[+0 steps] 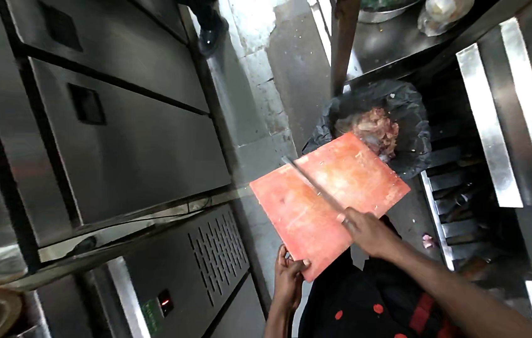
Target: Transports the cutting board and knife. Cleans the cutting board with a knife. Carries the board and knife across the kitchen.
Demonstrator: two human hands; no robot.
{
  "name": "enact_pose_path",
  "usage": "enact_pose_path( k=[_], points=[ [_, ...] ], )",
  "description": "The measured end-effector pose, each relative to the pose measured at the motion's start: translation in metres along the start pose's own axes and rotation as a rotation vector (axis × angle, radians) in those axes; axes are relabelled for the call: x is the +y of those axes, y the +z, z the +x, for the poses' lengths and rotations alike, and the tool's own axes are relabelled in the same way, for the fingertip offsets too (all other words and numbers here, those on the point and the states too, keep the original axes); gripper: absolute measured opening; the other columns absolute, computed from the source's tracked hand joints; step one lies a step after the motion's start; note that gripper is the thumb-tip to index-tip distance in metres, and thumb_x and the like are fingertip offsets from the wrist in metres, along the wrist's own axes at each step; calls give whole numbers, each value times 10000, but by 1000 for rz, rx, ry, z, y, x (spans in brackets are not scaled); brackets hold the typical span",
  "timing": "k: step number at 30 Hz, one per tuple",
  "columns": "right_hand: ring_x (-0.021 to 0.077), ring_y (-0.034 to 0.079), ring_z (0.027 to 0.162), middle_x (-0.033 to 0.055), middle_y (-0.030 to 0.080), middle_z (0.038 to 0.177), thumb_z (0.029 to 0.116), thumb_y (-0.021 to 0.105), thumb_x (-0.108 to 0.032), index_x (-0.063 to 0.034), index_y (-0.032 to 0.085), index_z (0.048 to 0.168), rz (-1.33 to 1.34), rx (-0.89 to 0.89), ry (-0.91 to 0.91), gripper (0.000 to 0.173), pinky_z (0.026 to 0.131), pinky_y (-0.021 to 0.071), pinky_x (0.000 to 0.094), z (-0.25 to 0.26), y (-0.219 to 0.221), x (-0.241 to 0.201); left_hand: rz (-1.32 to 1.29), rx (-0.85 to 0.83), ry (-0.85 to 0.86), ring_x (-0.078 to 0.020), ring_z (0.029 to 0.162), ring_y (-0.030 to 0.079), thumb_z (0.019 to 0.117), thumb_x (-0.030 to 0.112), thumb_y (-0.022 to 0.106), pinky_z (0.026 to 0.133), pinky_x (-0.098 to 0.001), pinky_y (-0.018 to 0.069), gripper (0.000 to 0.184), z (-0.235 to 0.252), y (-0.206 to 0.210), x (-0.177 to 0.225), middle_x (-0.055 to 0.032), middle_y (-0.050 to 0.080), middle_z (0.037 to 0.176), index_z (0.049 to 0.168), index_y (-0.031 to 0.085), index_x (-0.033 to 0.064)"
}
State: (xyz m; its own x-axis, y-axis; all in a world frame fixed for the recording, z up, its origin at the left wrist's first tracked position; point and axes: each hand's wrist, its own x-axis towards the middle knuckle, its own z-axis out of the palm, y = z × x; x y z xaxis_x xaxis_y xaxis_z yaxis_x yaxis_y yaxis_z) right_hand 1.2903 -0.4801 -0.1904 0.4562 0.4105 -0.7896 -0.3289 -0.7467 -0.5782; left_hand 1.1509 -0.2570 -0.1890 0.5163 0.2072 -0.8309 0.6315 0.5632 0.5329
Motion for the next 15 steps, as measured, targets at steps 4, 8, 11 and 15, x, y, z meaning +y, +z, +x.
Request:
enact_pose_path(
  k=[4,8,11,15],
  points=[
    [365,686,822,158,649,835,1095,299,-503,-81,572,1225,-146,-151,-249,520,749,549,566,-21,40,-21,-8,-13,12,-284,790,737,802,-108,607,696,-438,632,630,1,-1,-1,-200,705,958,1366,347,-4],
    [388,681,783,166,625,784,1087,293,-521,-55,568,1145,-266,-162,-329,544,703,546,572,-30,50,-6,8,6,-2,-288,761,730,783,-105,617,674,-442,628,644,2,-2,1,-199,696,908,1357,341,-8],
    [395,686,769,166,626,775,1086,295,-528,-58,573,1134,-320,-154,-362,548,684,551,577,-26,47,7,18,12,-3,-290,764,729,768,-104,638,679,-437,630,649,1,-1,1,-205,693,915,1343,350,-21],
    [394,689,763,170,630,775,1095,281,-509,-48,572,1135,-392,-166,-447,546,682,551,568,-8,38,16,20,16,-12,-289,771,733,761,-100,654,682,-433,632,658,1,2,3,-210,696,918,1339,347,-29]
  ],
)
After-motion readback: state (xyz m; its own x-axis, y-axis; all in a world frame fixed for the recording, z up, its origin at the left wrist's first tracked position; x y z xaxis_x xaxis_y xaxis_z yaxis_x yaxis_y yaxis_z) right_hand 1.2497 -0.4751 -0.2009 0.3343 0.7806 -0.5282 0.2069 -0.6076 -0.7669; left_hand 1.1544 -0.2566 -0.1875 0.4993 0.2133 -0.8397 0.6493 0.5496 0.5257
